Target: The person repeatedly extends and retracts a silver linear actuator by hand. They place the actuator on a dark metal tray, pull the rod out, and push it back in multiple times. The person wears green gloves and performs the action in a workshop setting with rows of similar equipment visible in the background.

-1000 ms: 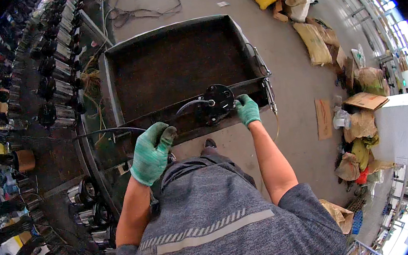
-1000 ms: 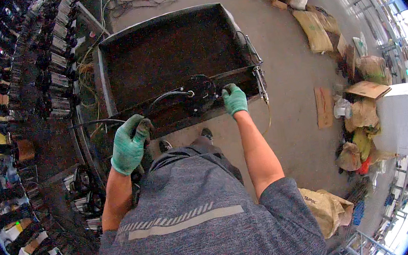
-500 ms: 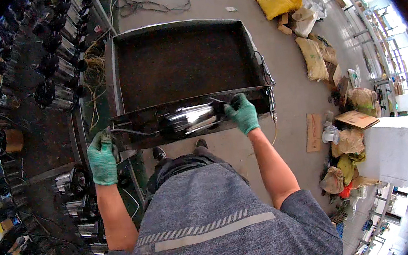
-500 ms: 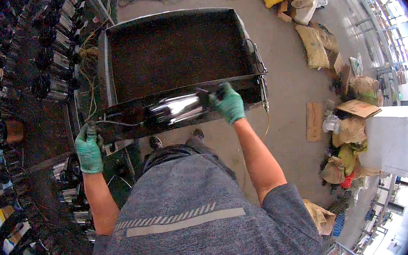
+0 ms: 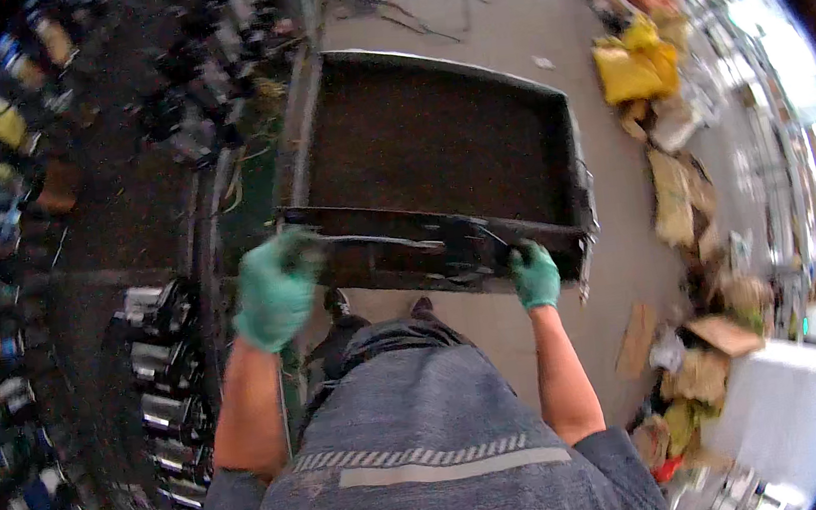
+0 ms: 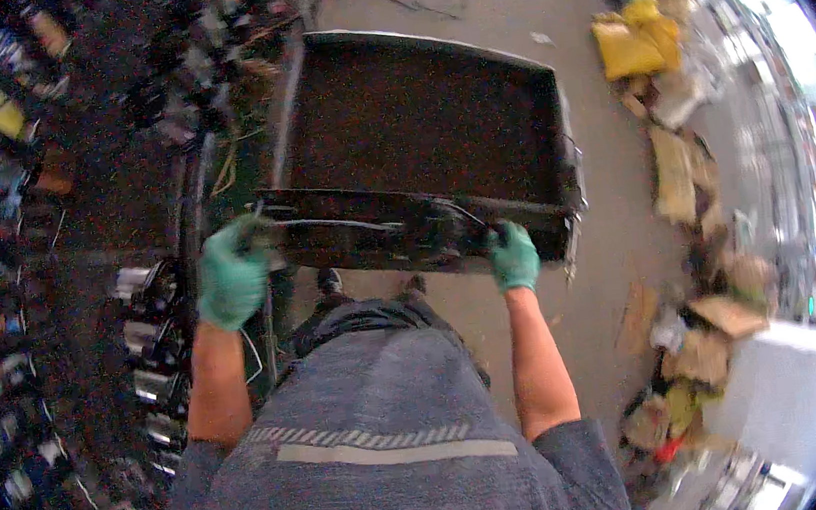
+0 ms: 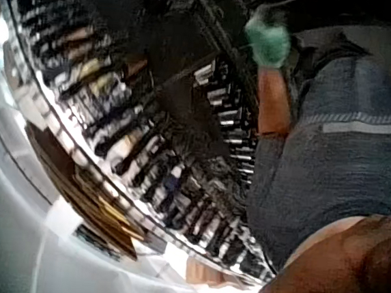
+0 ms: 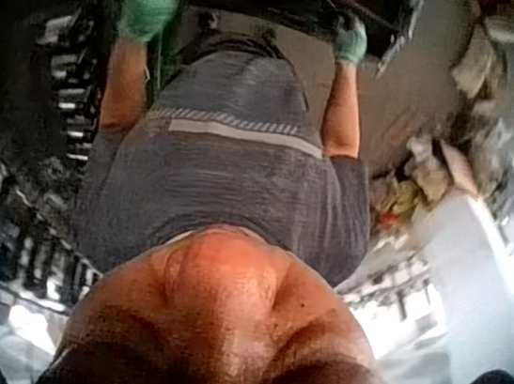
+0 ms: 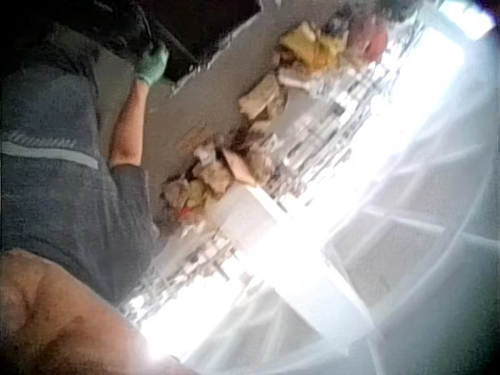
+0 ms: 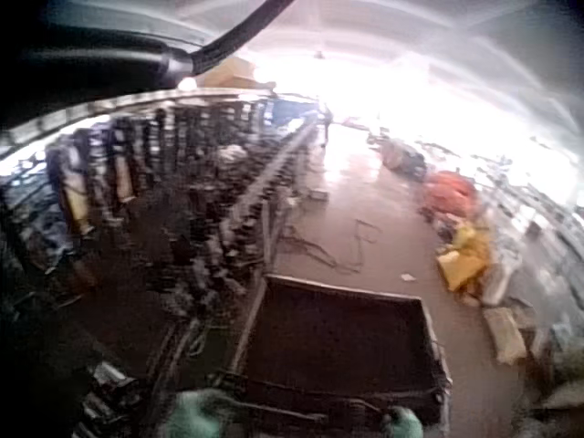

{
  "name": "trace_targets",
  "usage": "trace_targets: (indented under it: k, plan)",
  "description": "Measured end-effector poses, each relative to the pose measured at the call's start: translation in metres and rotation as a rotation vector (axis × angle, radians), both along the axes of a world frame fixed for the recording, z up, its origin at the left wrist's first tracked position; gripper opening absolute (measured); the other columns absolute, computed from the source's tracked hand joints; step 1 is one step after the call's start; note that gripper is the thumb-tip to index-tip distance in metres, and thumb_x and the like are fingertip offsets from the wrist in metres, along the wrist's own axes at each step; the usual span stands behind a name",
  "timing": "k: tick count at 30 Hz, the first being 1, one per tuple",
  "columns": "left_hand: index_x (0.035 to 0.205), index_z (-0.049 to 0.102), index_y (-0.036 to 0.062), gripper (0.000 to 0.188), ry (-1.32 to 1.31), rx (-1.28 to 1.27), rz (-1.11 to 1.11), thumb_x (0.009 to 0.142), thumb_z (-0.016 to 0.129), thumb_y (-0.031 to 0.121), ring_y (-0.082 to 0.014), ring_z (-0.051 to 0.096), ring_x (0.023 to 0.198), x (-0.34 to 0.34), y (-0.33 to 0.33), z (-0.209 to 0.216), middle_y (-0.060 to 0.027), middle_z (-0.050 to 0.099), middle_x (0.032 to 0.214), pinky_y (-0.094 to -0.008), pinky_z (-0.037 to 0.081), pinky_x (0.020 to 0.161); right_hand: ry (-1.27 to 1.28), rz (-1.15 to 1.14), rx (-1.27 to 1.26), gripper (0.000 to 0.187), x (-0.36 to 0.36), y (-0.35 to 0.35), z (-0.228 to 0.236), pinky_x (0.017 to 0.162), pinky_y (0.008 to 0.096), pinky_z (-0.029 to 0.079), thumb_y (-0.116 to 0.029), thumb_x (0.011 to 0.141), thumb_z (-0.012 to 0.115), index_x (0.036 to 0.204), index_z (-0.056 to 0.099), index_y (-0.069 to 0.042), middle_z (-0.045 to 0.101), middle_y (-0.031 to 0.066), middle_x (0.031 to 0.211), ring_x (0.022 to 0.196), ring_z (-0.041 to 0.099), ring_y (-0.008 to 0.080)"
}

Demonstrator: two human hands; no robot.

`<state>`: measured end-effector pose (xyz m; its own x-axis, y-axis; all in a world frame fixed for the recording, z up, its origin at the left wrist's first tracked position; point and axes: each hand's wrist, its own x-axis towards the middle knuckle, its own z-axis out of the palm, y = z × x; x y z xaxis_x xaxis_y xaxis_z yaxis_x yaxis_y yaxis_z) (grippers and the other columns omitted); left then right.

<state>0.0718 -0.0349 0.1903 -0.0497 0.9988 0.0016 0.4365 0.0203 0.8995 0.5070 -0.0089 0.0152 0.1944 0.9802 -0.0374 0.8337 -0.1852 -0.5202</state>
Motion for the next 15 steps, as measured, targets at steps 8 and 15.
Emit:
trace_targets:
  k: [8, 15]
  plan:
    - [0.091, 0.069, 0.0038, 0.022, 0.105, 0.211, -0.122, 0.092, 0.073, 0.026, -0.0433, 0.066, 0.08, 0.076, 0.032, -0.016, -0.0207, 0.068, 0.085, -0.0454, 0.052, 0.065, 0.165, -0.032, -0.152, 0.051, 0.028, -0.003, -0.061, 0.107, 0.0381, 0.045, -0.027, 0.098, 0.06, 0.146, 0.052, -0.011, 0.059, 0.0152, 0.141, 0.129, 0.056, 0.0323]
    - [0.093, 0.071, 0.003, 0.025, 0.024, 0.211, 0.086, 0.097, 0.07, 0.028, -0.0327, 0.068, 0.073, 0.03, 0.025, -0.041, -0.0153, 0.069, 0.079, -0.0418, 0.052, 0.063, 0.768, 0.01, -0.25, 0.054, 0.086, 0.001, -0.132, 0.093, 0.0325, 0.054, 0.005, 0.09, 0.055, 0.141, 0.054, -0.011, 0.067, 0.0055, 0.127, 0.107, 0.065, 0.0196]
